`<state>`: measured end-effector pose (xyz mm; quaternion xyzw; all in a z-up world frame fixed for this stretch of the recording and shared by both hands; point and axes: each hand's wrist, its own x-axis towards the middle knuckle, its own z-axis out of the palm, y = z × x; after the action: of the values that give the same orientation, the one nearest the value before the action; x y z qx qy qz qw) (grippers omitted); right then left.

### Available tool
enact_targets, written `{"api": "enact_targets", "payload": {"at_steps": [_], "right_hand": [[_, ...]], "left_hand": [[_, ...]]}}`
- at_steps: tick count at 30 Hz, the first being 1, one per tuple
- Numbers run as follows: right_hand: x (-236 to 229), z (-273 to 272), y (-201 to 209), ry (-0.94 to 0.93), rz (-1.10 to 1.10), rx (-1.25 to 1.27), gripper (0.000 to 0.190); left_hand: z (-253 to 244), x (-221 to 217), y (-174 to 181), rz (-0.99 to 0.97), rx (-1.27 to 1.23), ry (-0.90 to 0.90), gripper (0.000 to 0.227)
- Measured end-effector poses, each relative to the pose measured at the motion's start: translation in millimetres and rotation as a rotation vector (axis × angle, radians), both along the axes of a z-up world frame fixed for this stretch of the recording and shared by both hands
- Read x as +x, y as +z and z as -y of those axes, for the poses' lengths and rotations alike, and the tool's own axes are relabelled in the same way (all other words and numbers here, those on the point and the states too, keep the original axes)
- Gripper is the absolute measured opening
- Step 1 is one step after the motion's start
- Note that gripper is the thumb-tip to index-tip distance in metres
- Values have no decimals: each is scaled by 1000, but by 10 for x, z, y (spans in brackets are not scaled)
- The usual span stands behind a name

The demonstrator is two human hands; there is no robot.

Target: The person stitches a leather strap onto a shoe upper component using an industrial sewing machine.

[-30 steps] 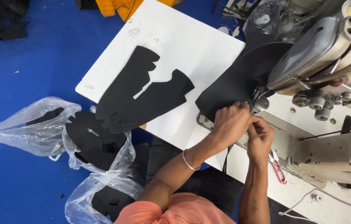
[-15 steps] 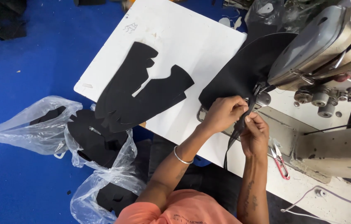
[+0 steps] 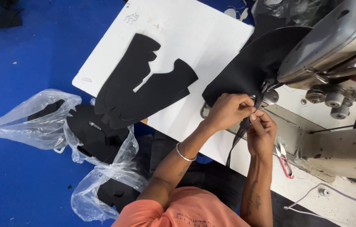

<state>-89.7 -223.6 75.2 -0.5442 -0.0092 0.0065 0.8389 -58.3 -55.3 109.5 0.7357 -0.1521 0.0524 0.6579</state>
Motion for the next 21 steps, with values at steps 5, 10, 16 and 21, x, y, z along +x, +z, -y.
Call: {"api": "enact_targets", "payload": {"at_steps": [5, 10, 16, 21], "right_hand": [[-8, -2, -21, 93, -105, 95, 16], [-41, -36, -6, 91, -106, 73, 14], [-107, -71, 46, 70, -87, 82, 14], [-152, -133, 116, 52, -91, 97, 14]], "left_hand": [[17, 112, -189, -30, -92, -62, 14], [1, 112, -311, -81, -197, -166, 12], [95, -17, -383, 115, -94, -73, 11], [185, -42, -473, 45, -118, -26, 13]]}}
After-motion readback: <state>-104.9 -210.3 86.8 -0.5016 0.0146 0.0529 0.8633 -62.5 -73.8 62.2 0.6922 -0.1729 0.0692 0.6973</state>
